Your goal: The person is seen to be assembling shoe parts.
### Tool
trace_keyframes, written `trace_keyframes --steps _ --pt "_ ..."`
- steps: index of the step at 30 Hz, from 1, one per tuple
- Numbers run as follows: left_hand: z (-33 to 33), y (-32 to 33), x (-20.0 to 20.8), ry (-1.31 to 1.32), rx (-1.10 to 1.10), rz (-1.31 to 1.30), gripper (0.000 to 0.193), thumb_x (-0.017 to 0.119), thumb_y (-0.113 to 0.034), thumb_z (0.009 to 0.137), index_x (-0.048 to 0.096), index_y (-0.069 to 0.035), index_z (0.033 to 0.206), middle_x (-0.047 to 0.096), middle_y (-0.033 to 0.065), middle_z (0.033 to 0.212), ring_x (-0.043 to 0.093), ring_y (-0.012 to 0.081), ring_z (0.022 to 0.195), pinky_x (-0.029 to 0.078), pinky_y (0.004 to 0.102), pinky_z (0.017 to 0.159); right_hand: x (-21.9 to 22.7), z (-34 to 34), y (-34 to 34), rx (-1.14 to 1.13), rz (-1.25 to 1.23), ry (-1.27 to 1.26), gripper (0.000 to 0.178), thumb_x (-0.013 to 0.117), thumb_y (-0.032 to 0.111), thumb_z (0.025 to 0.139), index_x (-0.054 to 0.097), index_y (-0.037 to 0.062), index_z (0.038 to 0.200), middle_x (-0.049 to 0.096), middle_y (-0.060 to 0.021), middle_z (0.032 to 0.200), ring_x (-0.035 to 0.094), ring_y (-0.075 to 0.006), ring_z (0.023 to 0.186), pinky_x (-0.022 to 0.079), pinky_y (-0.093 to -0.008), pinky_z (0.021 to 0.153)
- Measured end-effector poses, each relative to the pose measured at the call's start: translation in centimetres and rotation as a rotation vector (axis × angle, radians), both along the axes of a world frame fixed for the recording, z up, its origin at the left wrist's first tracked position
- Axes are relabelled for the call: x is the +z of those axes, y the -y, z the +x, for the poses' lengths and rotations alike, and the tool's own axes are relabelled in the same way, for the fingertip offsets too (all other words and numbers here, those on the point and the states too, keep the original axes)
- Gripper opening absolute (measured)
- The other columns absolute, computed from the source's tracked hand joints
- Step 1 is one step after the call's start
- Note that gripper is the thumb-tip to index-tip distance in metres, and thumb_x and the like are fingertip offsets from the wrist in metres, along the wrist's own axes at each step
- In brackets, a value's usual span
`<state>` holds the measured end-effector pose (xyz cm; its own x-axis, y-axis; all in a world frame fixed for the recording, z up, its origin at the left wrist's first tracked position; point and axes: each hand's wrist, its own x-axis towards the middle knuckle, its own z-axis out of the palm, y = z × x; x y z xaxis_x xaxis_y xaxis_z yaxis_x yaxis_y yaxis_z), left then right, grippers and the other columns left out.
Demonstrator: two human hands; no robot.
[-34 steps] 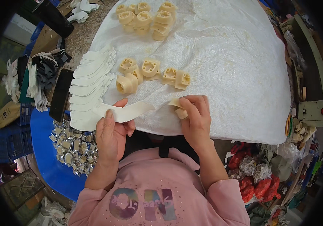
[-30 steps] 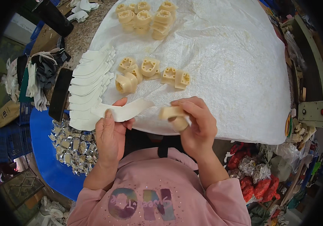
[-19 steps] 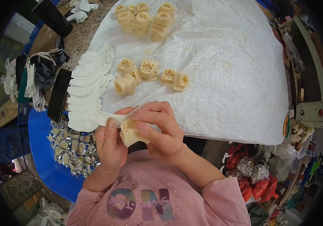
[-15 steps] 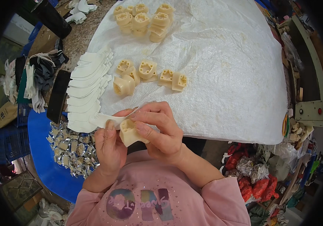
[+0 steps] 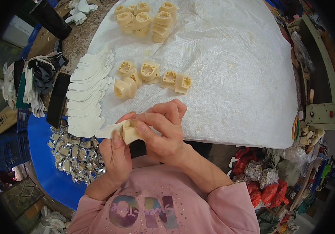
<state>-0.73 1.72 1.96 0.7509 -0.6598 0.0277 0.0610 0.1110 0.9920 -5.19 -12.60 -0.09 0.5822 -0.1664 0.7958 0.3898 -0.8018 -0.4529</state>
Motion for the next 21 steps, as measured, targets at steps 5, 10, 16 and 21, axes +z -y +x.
trace_keyframes --steps 5,10,16,21 --pt "0.1 1.3 0.0 0.146 0.169 -0.104 0.039 0.035 -0.017 0.099 0.049 0.012 0.121 0.061 0.0188 0.109 0.059 0.0199 0.095 0.046 0.029 0.084 -0.1 -0.1 0.1 -0.041 0.019 -0.018 0.033 0.067 0.009 0.064 0.058 0.0134 0.095 0.064 -0.001 0.092 0.049 -0.022 0.078 0.029 -0.0414 0.075" --pt "1.3 -0.7 1.0 0.264 0.163 0.246 0.033 0.04 -0.015 0.097 0.056 0.01 0.112 0.064 0.0154 0.098 0.059 0.0151 0.088 0.047 0.0264 0.079 1.3 -0.8 0.4 -0.09 -0.161 -0.087 0.028 0.067 0.012 0.064 0.058 0.0172 0.09 0.061 0.0009 0.088 0.049 -0.0202 0.079 0.027 -0.0443 0.076" --pt "1.3 -0.4 0.1 0.4 0.195 0.223 0.02 0.049 -0.005 0.092 0.062 0.006 0.102 0.067 0.0134 0.086 0.06 0.012 0.072 0.047 0.0236 0.064 2.9 -0.9 -0.3 -0.097 -0.251 -0.37 0.018 0.063 0.011 0.06 0.052 0.0155 0.074 0.042 0.0008 0.072 0.046 -0.0194 0.071 0.027 -0.0444 0.074" --pt "1.0 -0.2 -0.2 0.579 0.194 0.234 0.021 0.051 0.0 0.087 0.059 0.008 0.105 0.064 0.019 0.086 0.062 0.0241 0.07 0.048 0.028 0.064 3.0 -0.7 -0.3 -0.054 -0.28 -0.392 0.018 0.062 0.012 0.059 0.048 0.0147 0.068 0.04 -0.0006 0.072 0.044 -0.0194 0.069 0.028 -0.044 0.071"
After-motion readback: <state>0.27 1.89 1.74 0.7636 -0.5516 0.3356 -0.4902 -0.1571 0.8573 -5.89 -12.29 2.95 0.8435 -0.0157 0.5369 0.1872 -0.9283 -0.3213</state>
